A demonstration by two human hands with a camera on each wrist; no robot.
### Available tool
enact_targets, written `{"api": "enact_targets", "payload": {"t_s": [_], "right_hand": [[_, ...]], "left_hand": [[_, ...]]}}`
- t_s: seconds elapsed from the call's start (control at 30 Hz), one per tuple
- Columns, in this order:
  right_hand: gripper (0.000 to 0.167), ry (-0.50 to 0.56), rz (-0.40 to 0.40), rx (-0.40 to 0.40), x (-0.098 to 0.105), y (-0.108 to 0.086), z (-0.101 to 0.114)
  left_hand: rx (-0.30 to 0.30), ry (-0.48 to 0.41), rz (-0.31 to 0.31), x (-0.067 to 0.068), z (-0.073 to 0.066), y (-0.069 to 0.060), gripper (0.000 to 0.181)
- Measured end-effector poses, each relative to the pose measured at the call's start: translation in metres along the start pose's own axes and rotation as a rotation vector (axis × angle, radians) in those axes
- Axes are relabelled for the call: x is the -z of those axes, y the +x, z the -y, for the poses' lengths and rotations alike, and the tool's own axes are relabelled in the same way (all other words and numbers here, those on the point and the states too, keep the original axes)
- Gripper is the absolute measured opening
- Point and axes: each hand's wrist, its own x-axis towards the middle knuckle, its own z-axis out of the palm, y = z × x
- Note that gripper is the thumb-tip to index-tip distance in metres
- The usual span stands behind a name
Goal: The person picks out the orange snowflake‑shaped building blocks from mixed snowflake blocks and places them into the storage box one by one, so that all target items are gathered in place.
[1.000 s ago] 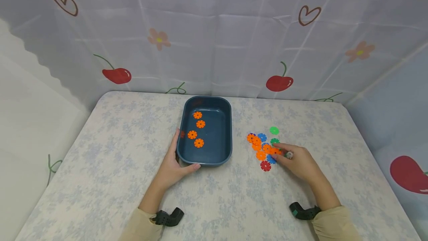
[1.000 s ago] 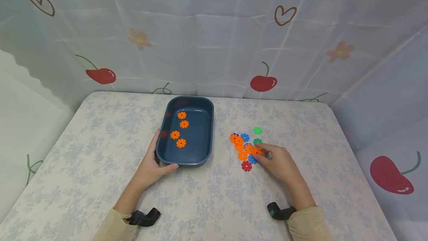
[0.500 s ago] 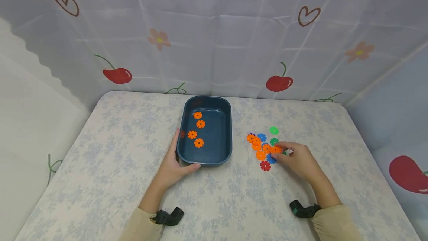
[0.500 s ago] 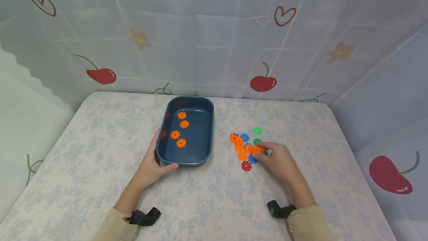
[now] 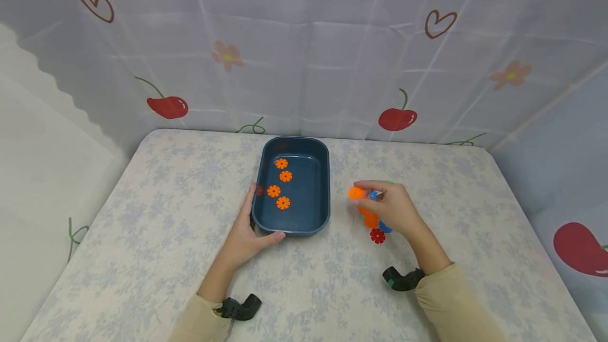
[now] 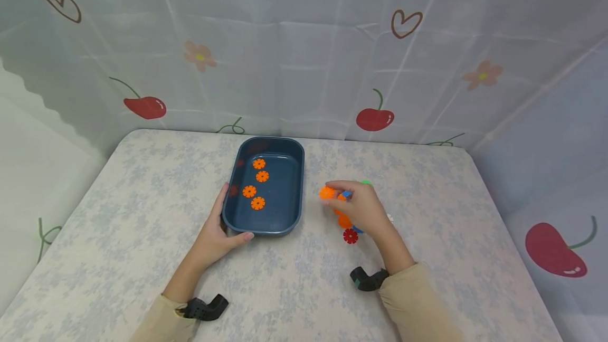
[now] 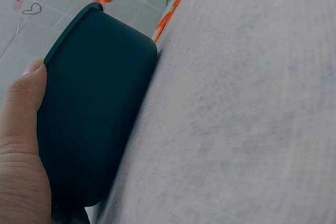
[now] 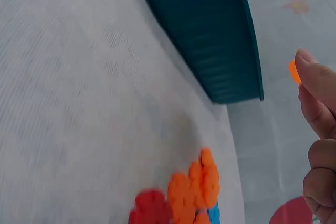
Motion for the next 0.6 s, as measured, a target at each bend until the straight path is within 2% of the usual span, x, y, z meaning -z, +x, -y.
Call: {"api": "enact_targets", "payload": {"t_s": [0.17, 0.3, 0.43, 0.6], "right_hand": [[0.040, 0.078, 0.056, 0.078, -0.019, 0.019, 0.026], [0.042, 0.065, 0.108, 0.130, -0.034, 0.035, 0.041], [0.042, 0.060, 0.180, 0.155, -0.047, 0.046, 0.056], [0.045, 0.044, 0.286, 0.150, -0.063, 0.056, 0.068]], "left_hand": [[0.002, 0.005, -0.001, 0.000, 0.000, 0.000, 0.126], [0.002, 0.012, 0.003, 0.001, 0.001, 0.000, 0.126], [-0.003, 0.006, 0.012, 0.001, 0.001, 0.000, 0.126], [-0.009, -0.017, 0.018, 0.001, 0.002, 0.001, 0.125]]}}
